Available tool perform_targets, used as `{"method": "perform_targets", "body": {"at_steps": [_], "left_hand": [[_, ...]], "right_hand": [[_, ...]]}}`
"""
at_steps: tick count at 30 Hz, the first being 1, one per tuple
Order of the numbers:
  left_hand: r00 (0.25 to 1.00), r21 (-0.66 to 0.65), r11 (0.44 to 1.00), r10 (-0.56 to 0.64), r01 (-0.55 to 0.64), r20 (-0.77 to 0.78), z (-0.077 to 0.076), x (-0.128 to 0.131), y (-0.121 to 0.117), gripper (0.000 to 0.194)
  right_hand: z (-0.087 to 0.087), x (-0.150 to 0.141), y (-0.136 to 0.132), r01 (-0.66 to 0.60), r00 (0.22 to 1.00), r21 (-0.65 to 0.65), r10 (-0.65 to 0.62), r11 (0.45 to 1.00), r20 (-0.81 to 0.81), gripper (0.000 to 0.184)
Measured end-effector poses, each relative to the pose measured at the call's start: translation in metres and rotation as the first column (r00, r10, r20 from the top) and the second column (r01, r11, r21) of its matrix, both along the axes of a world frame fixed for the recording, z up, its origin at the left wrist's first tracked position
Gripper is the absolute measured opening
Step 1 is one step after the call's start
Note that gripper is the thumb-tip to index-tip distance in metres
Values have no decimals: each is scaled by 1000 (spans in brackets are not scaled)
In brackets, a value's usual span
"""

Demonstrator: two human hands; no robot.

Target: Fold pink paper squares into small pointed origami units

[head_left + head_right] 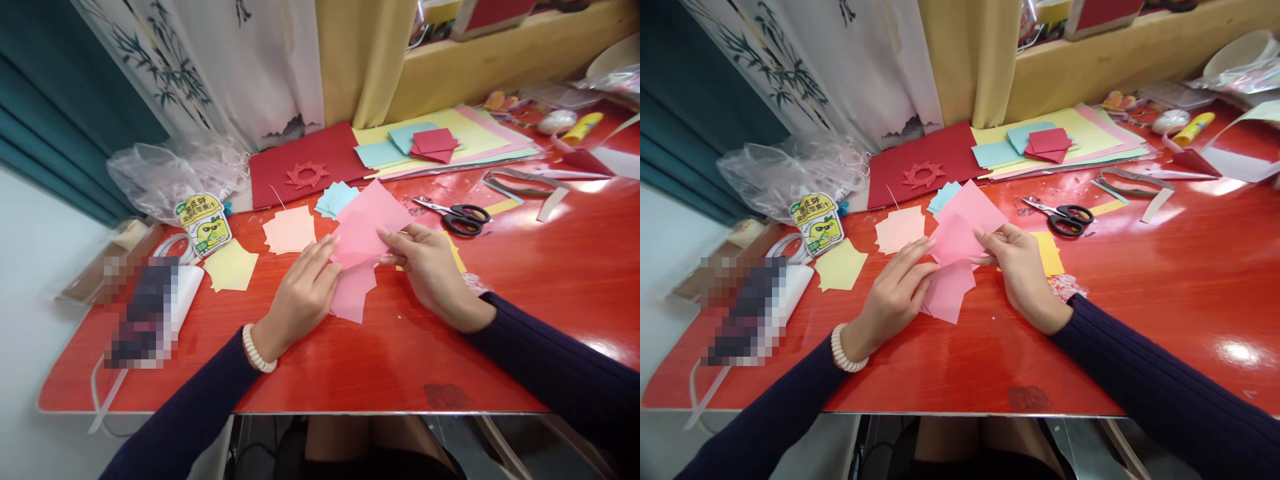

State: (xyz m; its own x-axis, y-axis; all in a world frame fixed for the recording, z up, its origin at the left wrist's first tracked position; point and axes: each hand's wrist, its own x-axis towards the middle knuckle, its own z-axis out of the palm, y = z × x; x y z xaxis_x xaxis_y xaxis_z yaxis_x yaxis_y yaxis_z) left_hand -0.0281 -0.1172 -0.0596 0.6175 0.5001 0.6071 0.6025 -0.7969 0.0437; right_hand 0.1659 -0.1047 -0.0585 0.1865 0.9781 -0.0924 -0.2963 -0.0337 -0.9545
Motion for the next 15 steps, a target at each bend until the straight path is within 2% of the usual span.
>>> {"method": "perform_targets", "body": {"at_steps": [9,12,15], "left_hand": [[993,-194,980,-30,52,113,2,0,4,10],[990,-214,974,-43,72,138,4,-1,7,8],[988,-179,981,-53,79,144,3,-2,8,8]], "right_hand": [[0,0,-1,-54,998,15,54,998,15,32],[0,-1,-1,-71,997,19,71,997,4,32],[0,-1,-1,-73,997,36,73,997,9,30]]}}
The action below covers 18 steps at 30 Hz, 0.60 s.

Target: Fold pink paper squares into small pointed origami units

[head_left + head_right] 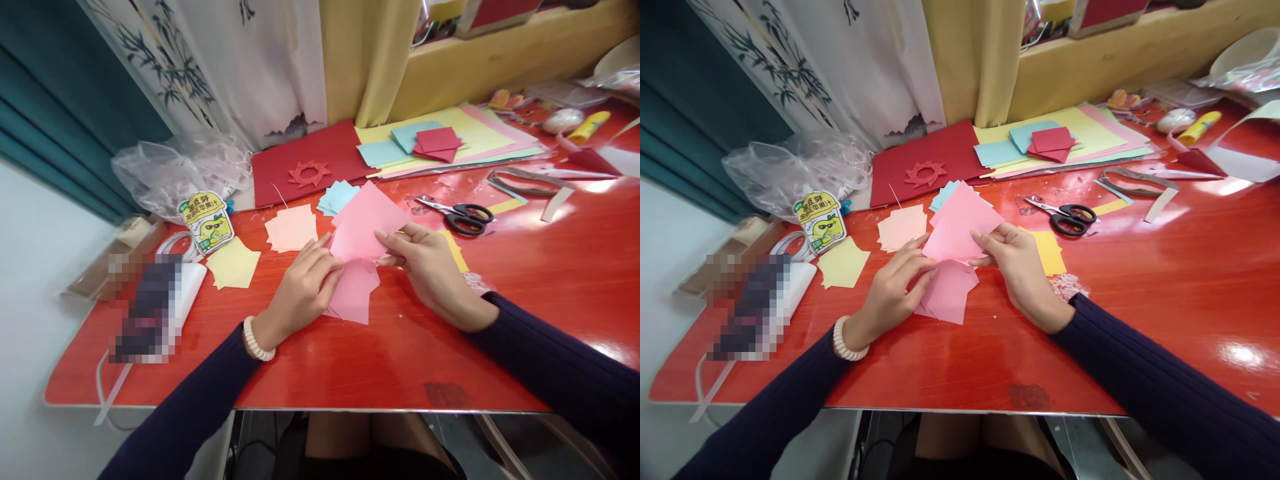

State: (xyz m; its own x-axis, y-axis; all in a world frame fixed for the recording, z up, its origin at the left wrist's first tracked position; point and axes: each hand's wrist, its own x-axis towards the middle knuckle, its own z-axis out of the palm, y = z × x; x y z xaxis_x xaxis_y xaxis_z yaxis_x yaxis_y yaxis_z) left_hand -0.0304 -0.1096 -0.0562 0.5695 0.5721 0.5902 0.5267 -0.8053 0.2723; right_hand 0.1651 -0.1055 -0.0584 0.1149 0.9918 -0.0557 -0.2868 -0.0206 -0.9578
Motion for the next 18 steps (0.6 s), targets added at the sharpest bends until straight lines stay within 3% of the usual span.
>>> {"method": "perform_targets", "body": {"at_steps": [5,10,13,15,18], "left_hand": [[999,96,995,-22,26,-41,-2,0,-1,12],[997,60,995,-76,78,-24,4,0,-1,10],[990,-60,997,-37,46,138,11,-2,1,6],[955,-191,982,49,7,291,14,-5,5,6],[832,-445,896,243,5,499,10,-8,11,14]], "right_hand": [[0,1,0,0,1000,40,-1,999,21,25],[-1,3,1,-61,996,35,59,998,63,19],[2,5,2,-71,987,35,65,997,149,18],[5,6,2,-50,974,44,39,998,223,19],[8,6,2,-73,953,62,52,995,299,26]]}}
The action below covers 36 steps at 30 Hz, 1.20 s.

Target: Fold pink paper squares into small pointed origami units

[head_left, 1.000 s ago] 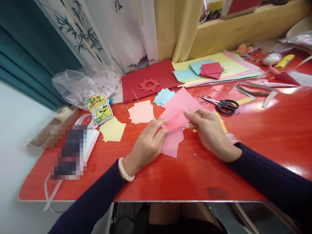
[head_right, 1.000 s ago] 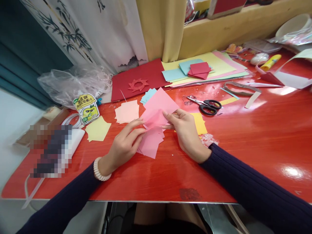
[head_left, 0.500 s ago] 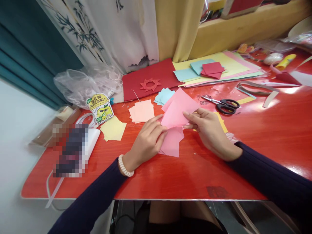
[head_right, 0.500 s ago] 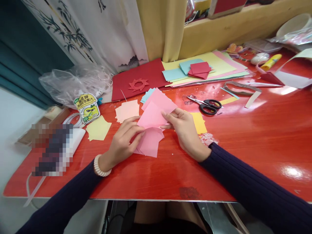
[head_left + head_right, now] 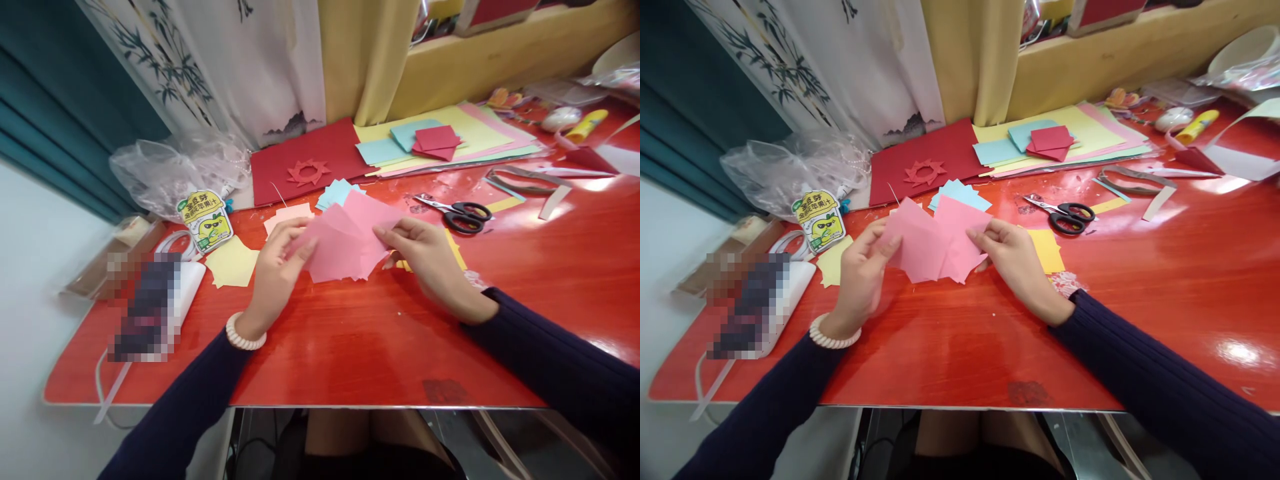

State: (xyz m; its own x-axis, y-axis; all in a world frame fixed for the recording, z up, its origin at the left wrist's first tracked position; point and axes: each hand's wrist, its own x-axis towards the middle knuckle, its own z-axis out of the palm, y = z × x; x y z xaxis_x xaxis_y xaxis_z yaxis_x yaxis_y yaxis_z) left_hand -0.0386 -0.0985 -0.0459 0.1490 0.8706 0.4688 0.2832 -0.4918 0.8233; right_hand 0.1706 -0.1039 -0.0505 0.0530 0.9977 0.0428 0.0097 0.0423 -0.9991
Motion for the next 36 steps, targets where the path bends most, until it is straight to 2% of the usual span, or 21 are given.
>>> {"method": "perform_targets", "body": {"at_steps": [2,4,8,11,14,16,19,21,23,26,29,33,36], "left_hand": [[991,-181,983,20,5,136,-6,0,2,20],[980,-317,948,25,41,200,-13,4,2,24],[965,-416,909,79,34,250,-21,14,-4,26],[952,-397,918,138,-18,274,-22,18,-9,28],[956,-363,932,114,-9,269,-21,21,-13,31],[972,-322,946,49,28,228,-18,23,-16,28],[994,-211,976,-32,54,105,-14,23,-20,24],[998,-115,993,-32,38,53,-13,22,-20,26],[999,-65,998,-6,9,45,-14,19,-18,32],[999,-121,992,-24,28,32,-17,15,-14,39],[991,-174,975,-131,136,39,-20,15,-14,44],[969,-133,961,-237,244,62,-23,19,-15,48],[973,-93,969,-229,231,31,-23,19,-16,52]], "right_hand": [[0,-2,-1,-65,998,-2,65,998,8,30],[0,-6,-3,-134,991,-21,133,991,-18,29],[0,-12,-8,-202,971,-35,196,979,-139,29],[-2,-16,-12,-272,957,-30,268,962,-112,28],[-7,-17,-15,-311,949,-28,312,950,46,27],[-10,-15,-16,-277,953,11,273,961,134,27],[-10,-12,-18,-194,943,147,143,970,302,22],[-8,-11,-20,-160,902,234,46,959,428,16],[-6,-12,-21,-180,864,267,22,947,503,21],[-8,-14,-21,-281,836,222,124,934,534,44],[-12,-16,-20,-356,814,170,216,919,539,47],[-14,-16,-18,-343,830,181,207,922,518,52],[-13,-16,-18,-316,837,173,188,933,514,57]]}}
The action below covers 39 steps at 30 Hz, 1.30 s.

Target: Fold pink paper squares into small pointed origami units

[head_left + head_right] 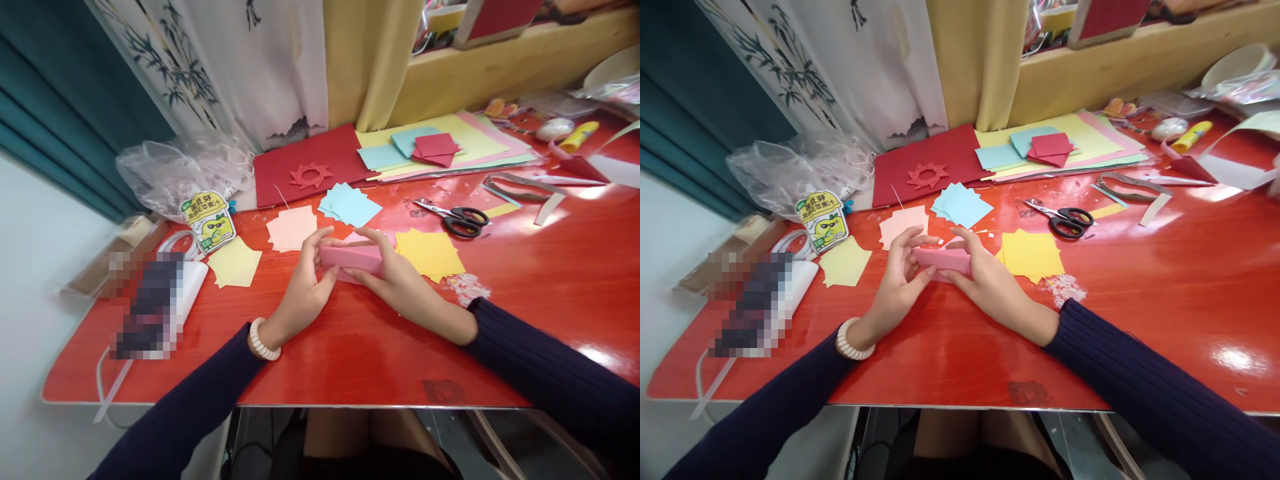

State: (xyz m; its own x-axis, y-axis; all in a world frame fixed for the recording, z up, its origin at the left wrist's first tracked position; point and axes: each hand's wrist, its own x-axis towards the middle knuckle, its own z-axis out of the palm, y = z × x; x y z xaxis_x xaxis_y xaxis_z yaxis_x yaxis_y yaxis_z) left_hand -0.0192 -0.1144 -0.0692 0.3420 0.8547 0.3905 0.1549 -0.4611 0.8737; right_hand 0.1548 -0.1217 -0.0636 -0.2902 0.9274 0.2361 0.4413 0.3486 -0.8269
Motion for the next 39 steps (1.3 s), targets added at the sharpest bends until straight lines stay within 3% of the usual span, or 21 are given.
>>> {"method": "perform_targets", "body": {"at_steps": [4,7,9,11,13,15,19,22,25,28,33,36,39], "left_hand": [[987,95,995,47,-32,-155,3,-1,-1,64],[953,183,982,20,38,-302,8,-2,-1,49],[951,194,980,29,32,-307,11,-3,0,38],[967,145,989,75,-41,-242,15,-4,1,30],[984,47,994,105,-99,-142,18,-5,-1,27],[996,-52,995,89,-90,-34,21,-5,-4,26],[1000,-153,988,17,-14,20,23,-1,-13,26],[995,-73,993,84,-88,-58,23,0,-14,22],[980,-3,985,169,-170,-106,22,-3,-11,21],[958,86,983,175,-159,-228,22,-6,-7,27],[850,250,962,38,111,-526,16,-6,-4,75],[803,322,928,44,187,-594,13,-5,-4,85],[820,320,933,49,167,-570,15,-5,-5,84]], "right_hand": [[-3,0,1,-1,998,-18,2,1000,56,60],[-5,1,3,-53,996,22,51,998,76,49],[-2,1,3,-76,995,19,75,997,67,37],[4,1,2,-122,992,-125,119,985,-27,27],[12,1,-1,-252,954,-351,172,902,-244,26],[20,1,-5,-431,853,-484,169,762,-494,33],[25,1,-13,-681,596,-491,21,543,-803,32],[23,1,-15,-762,457,-435,-78,479,-886,27],[20,1,-13,-817,367,-358,-73,451,-927,26],[18,0,-11,-794,416,-409,-87,451,-905,25],[15,0,-8,-708,525,-554,-198,437,-828,17],[13,-1,-8,-698,534,-570,-214,433,-818,12],[11,-2,-8,-744,501,-532,-188,405,-845,16]]}}
